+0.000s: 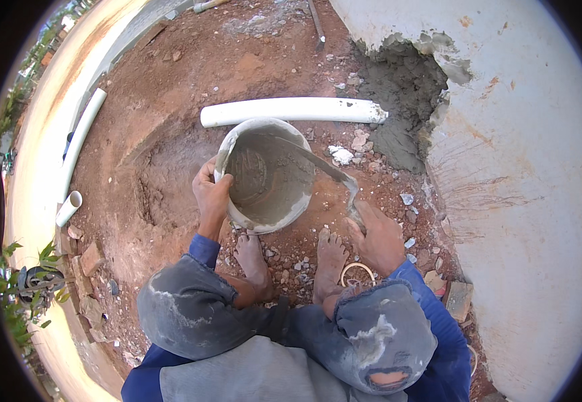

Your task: The person scoops cement from a bucket using a trowel and applies it to a damaged section of a wall. They repeatedly smooth the cement over the hole and use a brick to press and shape the material into the wall surface.

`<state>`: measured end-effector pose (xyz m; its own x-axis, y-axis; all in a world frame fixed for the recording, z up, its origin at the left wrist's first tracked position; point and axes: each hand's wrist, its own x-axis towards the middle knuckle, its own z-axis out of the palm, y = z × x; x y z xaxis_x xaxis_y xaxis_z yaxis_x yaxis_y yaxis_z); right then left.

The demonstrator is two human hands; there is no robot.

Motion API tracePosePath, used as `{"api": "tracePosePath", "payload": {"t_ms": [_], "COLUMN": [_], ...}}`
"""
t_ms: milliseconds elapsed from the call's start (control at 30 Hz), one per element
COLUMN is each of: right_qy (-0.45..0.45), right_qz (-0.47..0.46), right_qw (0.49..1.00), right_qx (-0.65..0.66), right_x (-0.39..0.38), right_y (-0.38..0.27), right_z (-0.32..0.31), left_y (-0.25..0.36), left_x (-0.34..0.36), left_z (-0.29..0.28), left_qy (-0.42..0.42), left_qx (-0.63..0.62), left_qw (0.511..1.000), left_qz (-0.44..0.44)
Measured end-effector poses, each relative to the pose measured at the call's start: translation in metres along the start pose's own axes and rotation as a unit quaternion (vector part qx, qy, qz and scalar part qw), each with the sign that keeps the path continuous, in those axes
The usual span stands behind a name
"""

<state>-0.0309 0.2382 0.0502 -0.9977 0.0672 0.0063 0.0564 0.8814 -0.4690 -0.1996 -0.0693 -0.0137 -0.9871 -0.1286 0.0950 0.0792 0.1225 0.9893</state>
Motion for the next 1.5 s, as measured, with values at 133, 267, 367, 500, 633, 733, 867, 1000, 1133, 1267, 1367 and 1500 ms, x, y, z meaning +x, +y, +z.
{"api": "tracePosePath", "payload": {"t_ms": [133,267,367,500,633,733,867,1000,1133,1267,1367,1500], "right_qy": [0.012,-0.063,-0.21,-0.264,-0.257,-0.192,0.003,0.106,0.028,0.043,0.073,-0.016], "right_qz": [-0.019,0.005,0.129,0.133,0.125,0.089,0.039,0.009,0.141,0.064,-0.077,0.029], "right_qw": [0.999,0.99,0.927,0.913,0.927,0.962,0.996,0.983,0.952,0.996,0.994,0.997], "right_qx": [0.029,0.125,0.283,0.281,0.241,0.17,0.075,0.149,0.269,-0.051,-0.025,0.065], "right_x": [-0.003,-0.022,-0.029,-0.006,0.015,0.022,0.034,0.055,0.075,0.11,0.134,0.157], "right_y": [0.011,0.017,0.035,0.022,-0.016,-0.002,0.017,0.028,0.036,0.069,0.088,0.079], "right_z": [0.0,0.005,0.007,-0.009,-0.027,-0.036,-0.073,-0.105,-0.135,-0.11,-0.079,-0.062], "left_y": [0.007,0.014,-0.006,0.021,-0.018,-0.017,-0.02,-0.017,0.0,0.019,0.017,0.01], "left_x": [-0.006,-0.018,-0.032,-0.037,-0.053,-0.045,-0.023,-0.002,0.022,0.063,0.08,0.073], "left_z": [0.01,0.014,0.031,0.049,0.052,0.032,0.022,0.012,-0.009,-0.026,-0.067,-0.154], "left_qy": [-0.008,-0.035,-0.06,-0.164,-0.066,-0.078,-0.082,-0.07,-0.05,-0.037,0.002,0.104], "left_qx": [-0.008,-0.038,-0.094,-0.043,-0.124,-0.127,-0.165,-0.189,-0.228,-0.233,-0.203,-0.208], "left_qw": [0.999,0.996,0.992,0.977,0.986,0.969,0.959,0.958,0.963,0.962,0.968,0.962], "left_qz": [-0.03,-0.074,-0.058,-0.127,-0.086,-0.196,-0.213,-0.206,-0.138,-0.141,-0.147,-0.143]}}
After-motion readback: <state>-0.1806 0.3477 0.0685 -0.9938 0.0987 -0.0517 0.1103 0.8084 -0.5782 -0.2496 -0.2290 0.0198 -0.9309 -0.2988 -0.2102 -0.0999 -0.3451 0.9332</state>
